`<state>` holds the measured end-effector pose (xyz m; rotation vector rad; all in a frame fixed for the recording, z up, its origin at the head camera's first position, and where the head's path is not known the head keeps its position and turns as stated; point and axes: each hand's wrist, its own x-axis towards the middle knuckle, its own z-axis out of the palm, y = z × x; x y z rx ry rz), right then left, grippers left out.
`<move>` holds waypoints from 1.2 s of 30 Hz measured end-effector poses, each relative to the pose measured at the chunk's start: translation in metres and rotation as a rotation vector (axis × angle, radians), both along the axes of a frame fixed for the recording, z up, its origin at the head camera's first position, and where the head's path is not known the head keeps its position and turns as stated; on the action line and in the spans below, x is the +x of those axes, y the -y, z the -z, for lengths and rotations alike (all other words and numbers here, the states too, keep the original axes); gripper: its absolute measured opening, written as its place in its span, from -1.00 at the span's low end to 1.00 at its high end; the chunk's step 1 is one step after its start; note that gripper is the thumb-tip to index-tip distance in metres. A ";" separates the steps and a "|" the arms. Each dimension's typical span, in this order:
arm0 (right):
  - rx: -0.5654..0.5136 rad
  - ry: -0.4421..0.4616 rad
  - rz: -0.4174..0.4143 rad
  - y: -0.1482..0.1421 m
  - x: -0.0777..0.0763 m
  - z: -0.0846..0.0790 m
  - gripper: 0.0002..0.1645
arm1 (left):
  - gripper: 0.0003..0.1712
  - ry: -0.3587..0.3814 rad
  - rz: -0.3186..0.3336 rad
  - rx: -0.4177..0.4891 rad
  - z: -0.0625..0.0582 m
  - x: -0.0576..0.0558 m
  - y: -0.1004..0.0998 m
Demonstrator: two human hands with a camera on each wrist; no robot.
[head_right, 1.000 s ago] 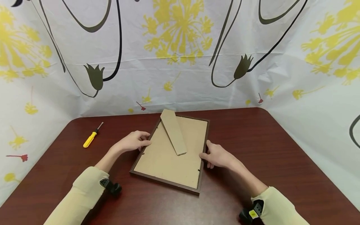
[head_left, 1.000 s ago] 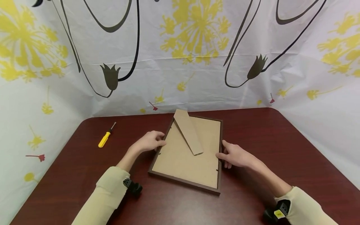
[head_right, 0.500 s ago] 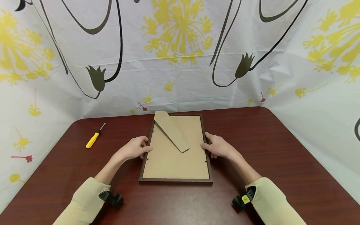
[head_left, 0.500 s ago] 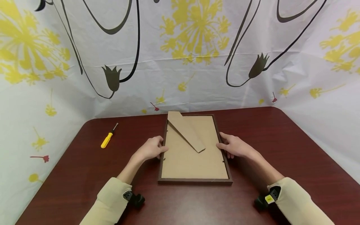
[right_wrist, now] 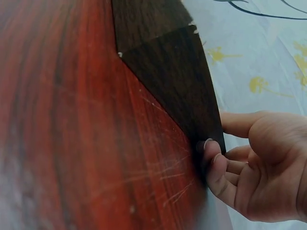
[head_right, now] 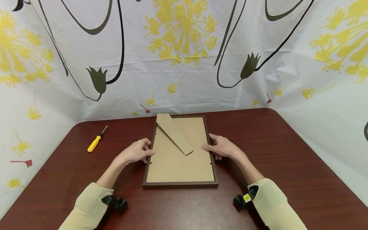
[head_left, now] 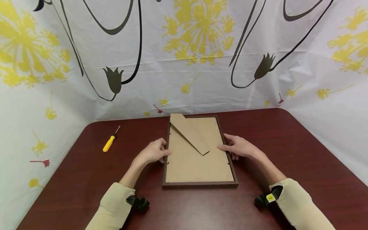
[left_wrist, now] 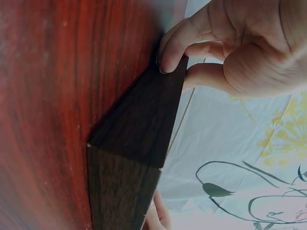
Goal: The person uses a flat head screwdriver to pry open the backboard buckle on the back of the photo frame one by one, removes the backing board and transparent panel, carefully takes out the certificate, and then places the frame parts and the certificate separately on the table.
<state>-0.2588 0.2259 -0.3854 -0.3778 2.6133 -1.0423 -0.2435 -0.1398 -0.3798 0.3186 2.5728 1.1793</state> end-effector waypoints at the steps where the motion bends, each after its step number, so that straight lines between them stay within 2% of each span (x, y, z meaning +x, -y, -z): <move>1: -0.001 0.002 0.001 0.000 0.000 0.000 0.09 | -0.49 0.002 0.006 0.008 0.000 0.000 0.000; 7: -0.004 0.004 0.000 -0.002 -0.001 0.001 0.09 | -0.42 0.018 0.022 0.047 0.000 -0.005 0.006; 10: -0.008 0.009 0.004 -0.001 0.000 0.002 0.09 | -0.49 0.014 0.015 0.076 -0.003 -0.008 0.011; 13: -0.008 0.013 0.007 -0.001 0.000 0.002 0.08 | -0.59 -0.033 -0.011 0.084 -0.007 -0.011 0.020; 18: -0.007 0.014 0.005 0.000 0.002 0.001 0.08 | -0.66 -0.151 -0.121 0.026 -0.013 -0.015 0.045; 25: -0.011 0.011 0.006 -0.001 0.002 0.003 0.08 | -0.67 -0.231 -0.320 -0.032 -0.019 -0.017 0.086; 32: -0.010 0.000 0.001 -0.001 0.002 0.002 0.07 | -0.64 -0.307 -0.524 -0.046 -0.014 -0.016 0.118; 36: -0.006 -0.001 0.004 -0.001 0.002 0.001 0.07 | -0.61 -0.319 -0.611 -0.027 -0.009 -0.015 0.132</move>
